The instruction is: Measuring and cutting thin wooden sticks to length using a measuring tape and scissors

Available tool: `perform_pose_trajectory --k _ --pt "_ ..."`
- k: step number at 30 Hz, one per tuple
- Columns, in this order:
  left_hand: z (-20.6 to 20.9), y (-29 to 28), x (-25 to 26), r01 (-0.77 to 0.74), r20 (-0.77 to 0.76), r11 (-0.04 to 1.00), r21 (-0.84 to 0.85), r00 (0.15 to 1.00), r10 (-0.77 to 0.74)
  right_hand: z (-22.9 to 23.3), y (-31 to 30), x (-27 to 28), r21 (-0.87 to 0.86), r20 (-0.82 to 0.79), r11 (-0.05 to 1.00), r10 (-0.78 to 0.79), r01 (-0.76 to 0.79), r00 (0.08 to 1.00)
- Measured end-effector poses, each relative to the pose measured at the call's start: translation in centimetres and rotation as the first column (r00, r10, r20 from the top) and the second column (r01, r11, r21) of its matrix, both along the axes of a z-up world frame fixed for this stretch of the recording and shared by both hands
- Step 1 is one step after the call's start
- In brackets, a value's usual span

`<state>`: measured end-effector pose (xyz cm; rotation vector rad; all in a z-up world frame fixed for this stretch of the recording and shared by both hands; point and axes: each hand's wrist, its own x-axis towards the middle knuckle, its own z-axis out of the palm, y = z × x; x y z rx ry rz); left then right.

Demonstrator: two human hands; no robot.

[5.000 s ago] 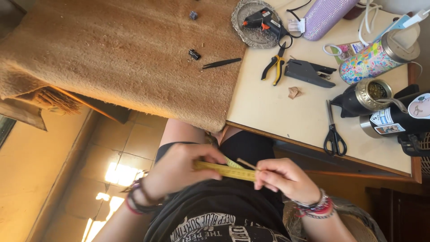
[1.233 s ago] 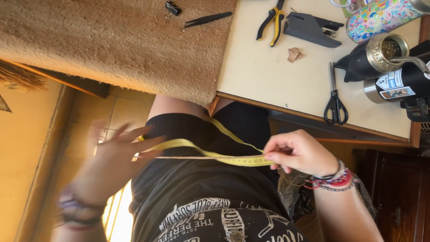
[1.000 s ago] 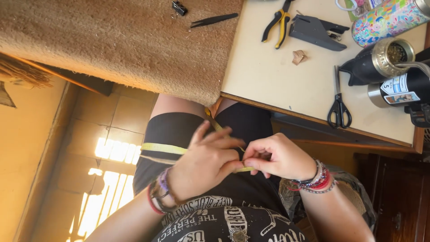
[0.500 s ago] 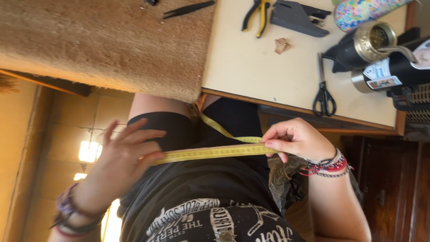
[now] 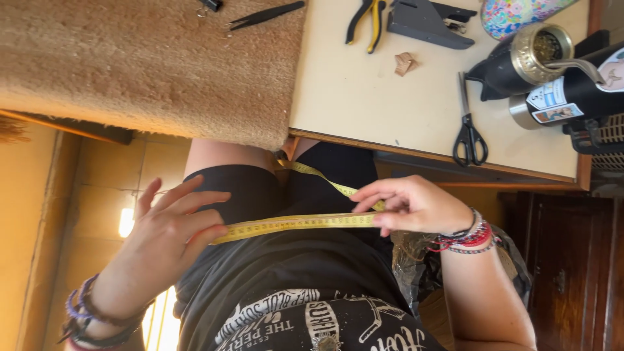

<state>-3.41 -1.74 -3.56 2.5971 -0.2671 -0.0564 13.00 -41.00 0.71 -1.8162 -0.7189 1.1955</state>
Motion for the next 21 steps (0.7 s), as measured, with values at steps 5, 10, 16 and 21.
perform_pose_trajectory --k 5,10,16,21 --pt "2.0 -1.3 0.9 0.057 0.052 0.998 -0.017 0.997 -0.056 -2.4 2.5 -0.3 -0.133 0.181 0.962 0.261 -0.24 0.948" --pt "3.9 -3.8 1.7 0.109 0.151 0.994 0.009 0.983 -0.109 -2.2 4.8 -0.9 -0.385 0.339 0.867 0.452 -0.317 0.825" --pt "4.9 -6.6 3.0 0.209 0.125 0.971 -0.118 0.973 -0.194 0.8 9.3 -3.6 0.348 0.158 0.909 0.185 -0.23 0.97" --pt "4.1 -4.8 2.4 0.139 0.08 0.986 -0.089 0.988 -0.132 -0.2 6.7 -1.6 0.208 0.324 0.963 0.098 -0.172 0.941"
